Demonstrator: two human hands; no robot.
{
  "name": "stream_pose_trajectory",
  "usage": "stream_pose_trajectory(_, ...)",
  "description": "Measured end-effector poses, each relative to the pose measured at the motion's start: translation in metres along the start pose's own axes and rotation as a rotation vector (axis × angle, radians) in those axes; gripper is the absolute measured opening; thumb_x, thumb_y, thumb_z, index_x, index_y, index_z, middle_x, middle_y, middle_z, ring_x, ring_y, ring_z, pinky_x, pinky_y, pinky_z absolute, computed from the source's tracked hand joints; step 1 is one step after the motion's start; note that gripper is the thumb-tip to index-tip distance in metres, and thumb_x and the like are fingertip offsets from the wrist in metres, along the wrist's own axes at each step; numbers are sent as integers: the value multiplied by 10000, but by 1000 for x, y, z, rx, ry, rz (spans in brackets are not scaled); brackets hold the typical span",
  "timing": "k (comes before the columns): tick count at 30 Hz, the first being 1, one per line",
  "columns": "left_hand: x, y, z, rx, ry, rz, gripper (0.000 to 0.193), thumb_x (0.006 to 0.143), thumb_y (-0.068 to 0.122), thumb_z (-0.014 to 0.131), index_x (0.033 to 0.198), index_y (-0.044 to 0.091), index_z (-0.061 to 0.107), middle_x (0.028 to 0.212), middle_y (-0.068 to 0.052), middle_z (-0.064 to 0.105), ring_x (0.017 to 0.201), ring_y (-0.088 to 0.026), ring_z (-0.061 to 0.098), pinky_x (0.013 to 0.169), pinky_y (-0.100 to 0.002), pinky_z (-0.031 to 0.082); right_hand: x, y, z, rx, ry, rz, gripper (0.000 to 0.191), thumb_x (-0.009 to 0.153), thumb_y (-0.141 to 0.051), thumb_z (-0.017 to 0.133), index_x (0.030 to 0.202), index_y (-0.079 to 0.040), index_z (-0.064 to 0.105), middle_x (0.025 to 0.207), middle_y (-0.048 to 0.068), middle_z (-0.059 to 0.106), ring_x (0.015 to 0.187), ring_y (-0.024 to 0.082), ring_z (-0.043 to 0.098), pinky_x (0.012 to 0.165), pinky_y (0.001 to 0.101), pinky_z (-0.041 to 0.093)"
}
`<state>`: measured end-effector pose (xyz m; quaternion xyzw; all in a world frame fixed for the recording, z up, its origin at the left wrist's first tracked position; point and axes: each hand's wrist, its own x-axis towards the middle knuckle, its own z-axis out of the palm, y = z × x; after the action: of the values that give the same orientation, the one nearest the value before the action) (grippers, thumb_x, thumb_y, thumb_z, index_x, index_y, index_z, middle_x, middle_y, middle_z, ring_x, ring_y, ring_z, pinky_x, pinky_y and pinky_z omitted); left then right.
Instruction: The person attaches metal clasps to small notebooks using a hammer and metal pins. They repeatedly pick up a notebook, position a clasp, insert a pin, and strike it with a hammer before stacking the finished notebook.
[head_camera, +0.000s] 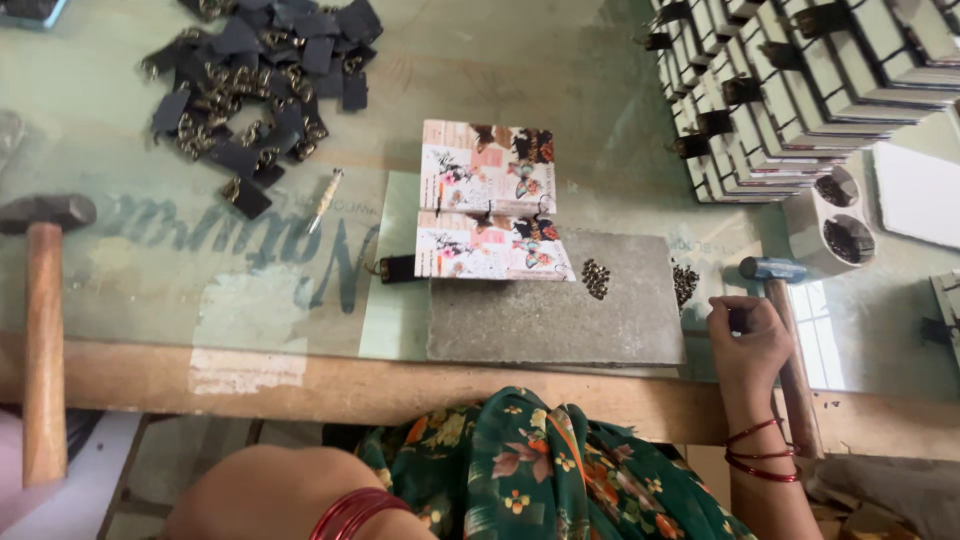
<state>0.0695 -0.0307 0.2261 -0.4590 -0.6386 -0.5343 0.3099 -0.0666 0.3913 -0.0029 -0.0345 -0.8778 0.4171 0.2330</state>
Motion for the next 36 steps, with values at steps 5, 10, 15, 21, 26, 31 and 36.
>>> stream_pose_trajectory(5,-19,-8,1,-7,-7,-4,466,893,318,748,1265,72,613,1277,-141,622,1260,-344,559,1094,-503,454,2,4,1,-17,-48,-49,129,988,-58,769,1085,23,743,925,33,720,795,61,643,721,210,508)
stream_pose_trajectory(10,-21,-32,8,-40,-22,-11,477,903,342,744,1275,73,617,1291,-138,624,1274,-339,555,1103,-502,451,5,12,-1,-46,-60,-14,132,973,-55,783,1064,32,744,904,19,722,778,70,630,715,206,506)
stream_pose_trajectory(15,-11,-32,2,47,-58,-39,489,914,367,741,1286,74,621,1305,-135,625,1288,-335,551,1112,-502,448,8,10,-7,283,-39,189,152,970,-35,767,1110,17,738,950,37,734,820,88,648,752,214,517)
stream_pose_trajectory(21,-46,-137,-1,567,-341,-361,493,884,360,739,1275,74,643,1297,-135,635,1280,-335,555,1088,-497,450,4,-44,-9,761,-201,232,179,985,40,670,1156,13,717,1035,89,745,905,138,695,850,260,573)
stream_pose_trajectory(26,-74,-198,11,542,-502,-506,387,833,102,670,1218,91,711,1179,-99,720,1117,-304,667,955,-418,532,-9,-126,23,442,-440,-146,125,899,54,700,987,-23,741,964,75,774,875,164,739,782,267,609)
stream_pose_trajectory(31,-43,-224,15,426,-375,-528,209,888,148,706,1077,63,733,1017,-131,740,931,-350,699,807,-423,550,-2,-179,63,227,-447,-402,143,829,15,772,959,-43,756,954,51,792,841,140,763,697,265,581)
stream_pose_trajectory(36,-19,-247,4,296,-319,-670,226,866,174,729,1045,38,709,933,-167,715,839,-341,689,742,-410,537,32,-189,106,310,-377,-268,104,854,-1,772,953,-31,771,913,55,792,818,126,757,713,254,592)
